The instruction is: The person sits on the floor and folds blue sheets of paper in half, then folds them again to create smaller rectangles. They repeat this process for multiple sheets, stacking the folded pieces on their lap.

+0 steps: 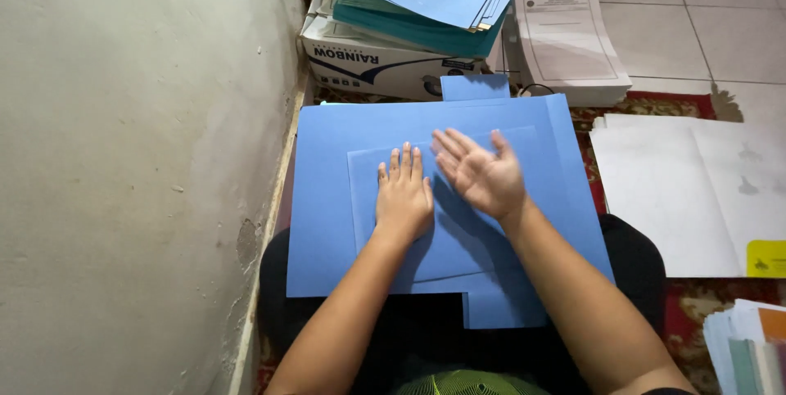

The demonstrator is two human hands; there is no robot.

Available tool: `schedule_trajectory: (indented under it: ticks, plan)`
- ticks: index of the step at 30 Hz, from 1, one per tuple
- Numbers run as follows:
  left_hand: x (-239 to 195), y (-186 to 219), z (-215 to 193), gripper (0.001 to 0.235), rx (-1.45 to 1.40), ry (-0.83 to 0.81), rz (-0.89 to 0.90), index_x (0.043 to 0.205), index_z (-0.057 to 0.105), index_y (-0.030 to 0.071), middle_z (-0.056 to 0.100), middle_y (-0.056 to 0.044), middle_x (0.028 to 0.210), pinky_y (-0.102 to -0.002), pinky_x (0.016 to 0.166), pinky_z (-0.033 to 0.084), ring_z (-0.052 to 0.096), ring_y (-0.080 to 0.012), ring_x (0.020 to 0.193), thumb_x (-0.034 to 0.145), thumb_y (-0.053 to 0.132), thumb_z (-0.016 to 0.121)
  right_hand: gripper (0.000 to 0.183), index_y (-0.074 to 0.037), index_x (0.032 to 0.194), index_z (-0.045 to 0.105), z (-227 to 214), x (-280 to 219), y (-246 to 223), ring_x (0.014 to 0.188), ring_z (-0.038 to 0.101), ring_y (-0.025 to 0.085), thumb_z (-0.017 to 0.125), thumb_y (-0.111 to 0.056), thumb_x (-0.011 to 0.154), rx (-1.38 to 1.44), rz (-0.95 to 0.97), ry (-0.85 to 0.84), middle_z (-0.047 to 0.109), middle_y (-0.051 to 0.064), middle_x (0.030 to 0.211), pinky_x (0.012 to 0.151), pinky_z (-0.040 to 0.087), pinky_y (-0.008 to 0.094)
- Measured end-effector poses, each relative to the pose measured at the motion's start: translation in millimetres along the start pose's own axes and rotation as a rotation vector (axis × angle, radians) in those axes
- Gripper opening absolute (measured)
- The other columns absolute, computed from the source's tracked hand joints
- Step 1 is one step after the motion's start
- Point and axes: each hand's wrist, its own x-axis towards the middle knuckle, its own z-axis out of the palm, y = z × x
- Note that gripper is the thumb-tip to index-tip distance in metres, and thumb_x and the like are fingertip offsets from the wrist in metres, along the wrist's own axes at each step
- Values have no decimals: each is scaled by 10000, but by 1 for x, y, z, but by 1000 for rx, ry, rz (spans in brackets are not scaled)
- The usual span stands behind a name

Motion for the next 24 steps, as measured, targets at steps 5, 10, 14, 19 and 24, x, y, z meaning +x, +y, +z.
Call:
schedule_trajectory:
  ticks: [5,10,14,19,24]
  plan:
    - [1,2,-7,608,-31,-8,-61,1543,392,-44,387,-251,1613,-592,1197,248,363,-413,1493,1001,231,404,920,88,1583,185,7,-12,-28,1568,236,398,376,-505,907,785,-106,76,216,266,1684,1281,192,547]
    - [2,5,-9,622,-45,-49,-94,1559,358,-47,356,-255,1628,-590,1216,216,327,-409,1515,1003,231,386,934,101,1570,230,-1,-11,-10,1556,272,396,398,-522,895,731,-95,129,254,275,1669,1278,200,532]
    - [4,5,-10,624,-48,-53,-97,1565,346,-46,346,-252,1633,-588,1223,202,316,-406,1517,1007,231,386,935,106,1556,260,-15,1,4,1549,286,404,368,-554,904,736,-103,177,281,282,1657,1284,189,541]
    - [4,8,-18,627,-42,-80,-104,1565,348,-47,350,-250,1632,-582,1223,205,319,-404,1517,1003,228,378,825,4,1608,255,-21,6,15,1584,211,325,355,-510,970,421,-123,158,215,168,1708,1283,181,461]
    - [3,2,-7,633,6,-47,-69,1572,348,-25,353,-246,1629,-600,1216,206,320,-408,1512,1008,257,399,606,-28,1590,375,-3,8,35,1534,239,389,494,-215,1026,-1278,-251,33,286,248,1663,1261,214,515]
